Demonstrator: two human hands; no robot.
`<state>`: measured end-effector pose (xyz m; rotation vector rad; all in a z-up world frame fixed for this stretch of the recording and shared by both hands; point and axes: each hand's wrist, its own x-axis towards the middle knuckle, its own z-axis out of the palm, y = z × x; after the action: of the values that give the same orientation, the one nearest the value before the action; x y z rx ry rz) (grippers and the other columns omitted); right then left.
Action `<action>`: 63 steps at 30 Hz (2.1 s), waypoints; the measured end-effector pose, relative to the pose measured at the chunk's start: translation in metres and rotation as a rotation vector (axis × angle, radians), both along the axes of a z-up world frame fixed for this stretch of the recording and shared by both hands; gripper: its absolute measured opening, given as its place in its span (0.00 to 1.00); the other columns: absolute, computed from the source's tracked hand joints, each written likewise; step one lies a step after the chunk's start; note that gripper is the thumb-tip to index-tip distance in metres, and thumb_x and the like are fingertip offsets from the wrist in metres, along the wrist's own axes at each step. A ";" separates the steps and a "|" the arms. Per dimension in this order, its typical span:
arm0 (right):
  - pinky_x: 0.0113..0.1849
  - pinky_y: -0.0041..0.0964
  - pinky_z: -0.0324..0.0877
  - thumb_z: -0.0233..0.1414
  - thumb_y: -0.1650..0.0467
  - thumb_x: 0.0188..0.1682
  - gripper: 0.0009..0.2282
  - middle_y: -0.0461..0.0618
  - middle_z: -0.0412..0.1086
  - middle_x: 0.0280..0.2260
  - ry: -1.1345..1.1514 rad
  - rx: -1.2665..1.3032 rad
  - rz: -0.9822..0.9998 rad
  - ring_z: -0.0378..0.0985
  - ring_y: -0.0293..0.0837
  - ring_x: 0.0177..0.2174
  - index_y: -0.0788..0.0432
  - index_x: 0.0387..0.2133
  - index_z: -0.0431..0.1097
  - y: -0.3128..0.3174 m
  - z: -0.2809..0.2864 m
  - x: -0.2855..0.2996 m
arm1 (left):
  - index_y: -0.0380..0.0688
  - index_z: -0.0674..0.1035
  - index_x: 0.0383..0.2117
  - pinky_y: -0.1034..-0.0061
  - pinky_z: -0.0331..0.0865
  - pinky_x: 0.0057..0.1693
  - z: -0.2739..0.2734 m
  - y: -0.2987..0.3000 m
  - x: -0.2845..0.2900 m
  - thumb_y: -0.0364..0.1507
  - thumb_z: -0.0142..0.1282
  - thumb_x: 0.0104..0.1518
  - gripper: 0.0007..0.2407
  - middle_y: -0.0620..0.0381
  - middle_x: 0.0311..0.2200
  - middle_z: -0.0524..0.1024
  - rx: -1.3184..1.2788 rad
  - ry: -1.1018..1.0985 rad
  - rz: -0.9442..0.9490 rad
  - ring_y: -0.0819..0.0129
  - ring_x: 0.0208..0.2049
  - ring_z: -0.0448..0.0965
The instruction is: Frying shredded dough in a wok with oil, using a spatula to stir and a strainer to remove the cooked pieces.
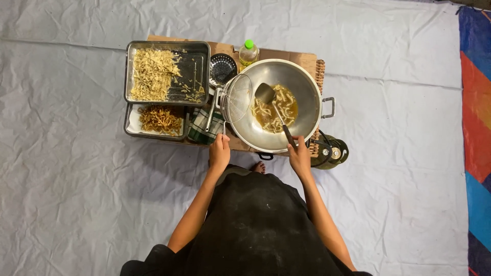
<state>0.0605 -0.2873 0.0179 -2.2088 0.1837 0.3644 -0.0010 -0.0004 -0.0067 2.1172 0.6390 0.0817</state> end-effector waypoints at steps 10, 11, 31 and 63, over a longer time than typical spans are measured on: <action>0.45 0.61 0.70 0.51 0.66 0.53 0.14 0.75 0.75 0.35 0.040 -0.190 0.028 0.78 0.72 0.41 0.48 0.51 0.64 -0.011 -0.006 0.001 | 0.47 0.74 0.33 0.51 0.74 0.42 -0.006 -0.004 0.001 0.29 0.41 0.66 0.07 0.41 0.31 0.81 -0.031 -0.002 -0.003 0.39 0.36 0.82; 0.46 0.62 0.69 0.49 0.66 0.54 0.14 0.76 0.75 0.37 0.036 -0.192 0.011 0.78 0.73 0.42 0.49 0.52 0.63 -0.011 0.003 0.001 | 0.47 0.75 0.33 0.51 0.74 0.43 -0.008 -0.005 0.002 0.29 0.41 0.65 0.07 0.42 0.31 0.81 -0.046 -0.008 0.000 0.39 0.36 0.82; 0.50 0.63 0.68 0.53 0.66 0.52 0.15 0.72 0.75 0.42 0.071 -0.081 -0.027 0.76 0.75 0.45 0.50 0.52 0.66 -0.016 0.025 -0.007 | 0.44 0.79 0.29 0.61 0.72 0.39 -0.031 -0.013 0.011 0.28 0.45 0.63 0.08 0.48 0.17 0.76 -0.138 -0.133 -0.010 0.50 0.26 0.79; 0.50 0.64 0.69 0.53 0.66 0.52 0.15 0.75 0.72 0.47 0.011 0.071 -0.097 0.73 0.74 0.50 0.55 0.52 0.65 -0.028 -0.094 0.004 | 0.43 0.78 0.29 0.67 0.71 0.34 -0.036 -0.033 0.009 0.31 0.42 0.64 0.11 0.53 0.15 0.74 -0.301 -0.098 0.056 0.58 0.20 0.76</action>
<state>0.0650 -0.3154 -0.0763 -2.1196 0.2781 0.3248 0.0079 -0.0333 -0.0431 1.7949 0.6109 0.1125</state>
